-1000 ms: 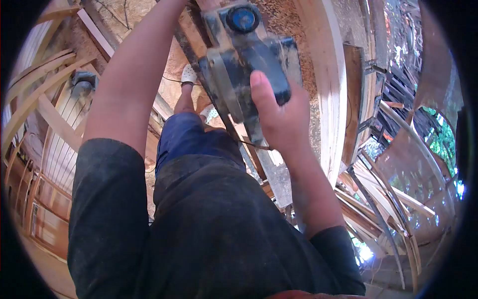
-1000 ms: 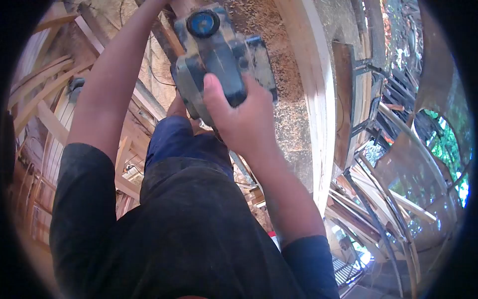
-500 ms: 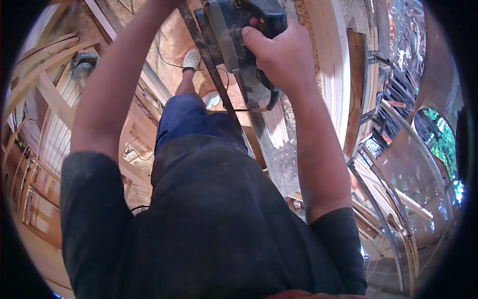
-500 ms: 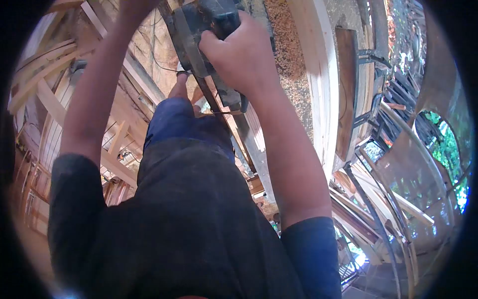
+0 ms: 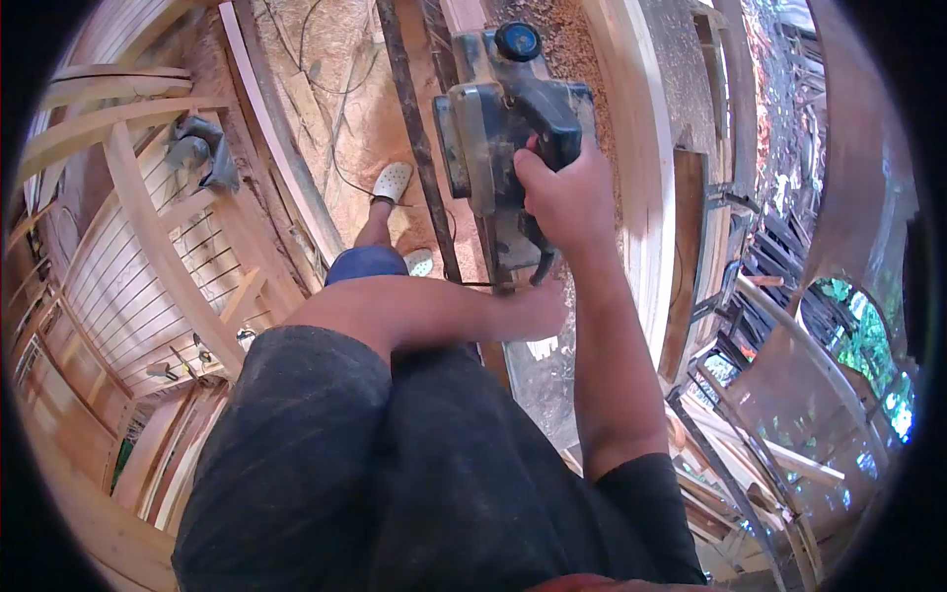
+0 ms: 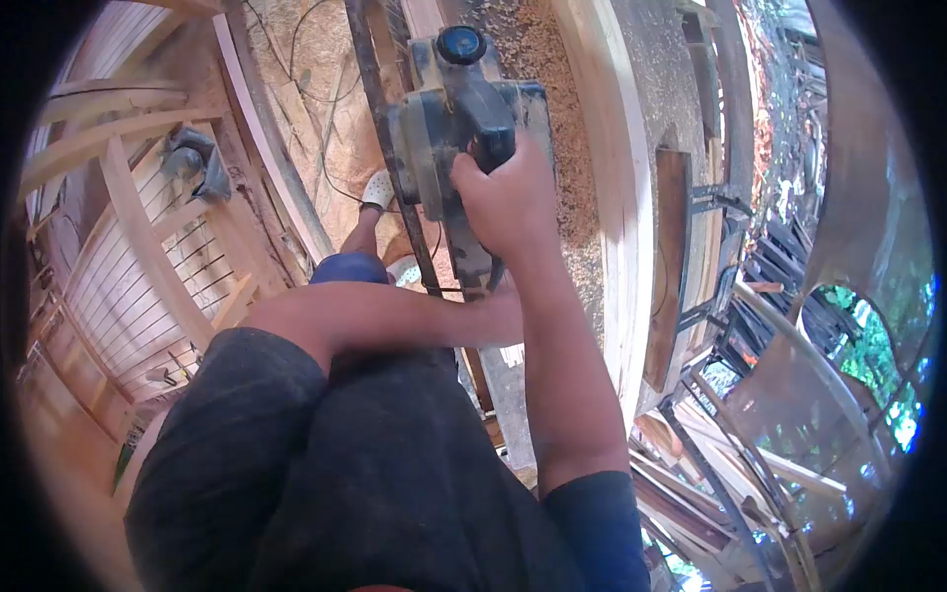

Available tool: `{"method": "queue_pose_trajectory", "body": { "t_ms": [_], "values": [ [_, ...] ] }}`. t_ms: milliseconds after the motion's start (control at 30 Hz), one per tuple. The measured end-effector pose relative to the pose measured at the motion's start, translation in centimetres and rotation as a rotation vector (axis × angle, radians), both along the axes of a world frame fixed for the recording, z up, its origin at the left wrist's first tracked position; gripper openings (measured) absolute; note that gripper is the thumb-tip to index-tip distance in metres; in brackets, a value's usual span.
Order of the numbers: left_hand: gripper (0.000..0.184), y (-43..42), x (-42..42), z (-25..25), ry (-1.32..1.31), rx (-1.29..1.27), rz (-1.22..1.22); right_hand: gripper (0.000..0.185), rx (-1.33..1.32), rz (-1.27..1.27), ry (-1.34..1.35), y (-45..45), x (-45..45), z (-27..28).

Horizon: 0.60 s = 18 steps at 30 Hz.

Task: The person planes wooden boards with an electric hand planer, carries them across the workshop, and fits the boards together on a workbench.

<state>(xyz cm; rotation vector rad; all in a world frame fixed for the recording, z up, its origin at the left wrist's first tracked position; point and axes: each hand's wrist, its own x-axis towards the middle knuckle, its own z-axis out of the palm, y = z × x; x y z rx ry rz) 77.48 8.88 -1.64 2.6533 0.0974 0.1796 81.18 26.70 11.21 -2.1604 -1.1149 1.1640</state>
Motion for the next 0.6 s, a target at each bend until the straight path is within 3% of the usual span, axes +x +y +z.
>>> {"method": "queue_pose_trajectory", "body": {
  "t_ms": [267, 467, 600],
  "values": [
    [0.01, -4.3, 4.2, -5.5, -0.082, -0.104, -0.036, 0.03, -0.075, -0.006, -0.049, 1.8, -0.3, -0.2],
    [0.01, -8.0, 4.8, -8.2, -0.126, -0.215, -0.028, 0.028, 0.125, 0.061, 0.018, 8.8, -1.9, -0.9],
    [0.012, -10.1, 6.0, -9.7, -0.14, -0.303, -0.019, 0.028, 0.183, 0.139, -0.078, 14.0, -2.4, -2.0]
  ]
}}
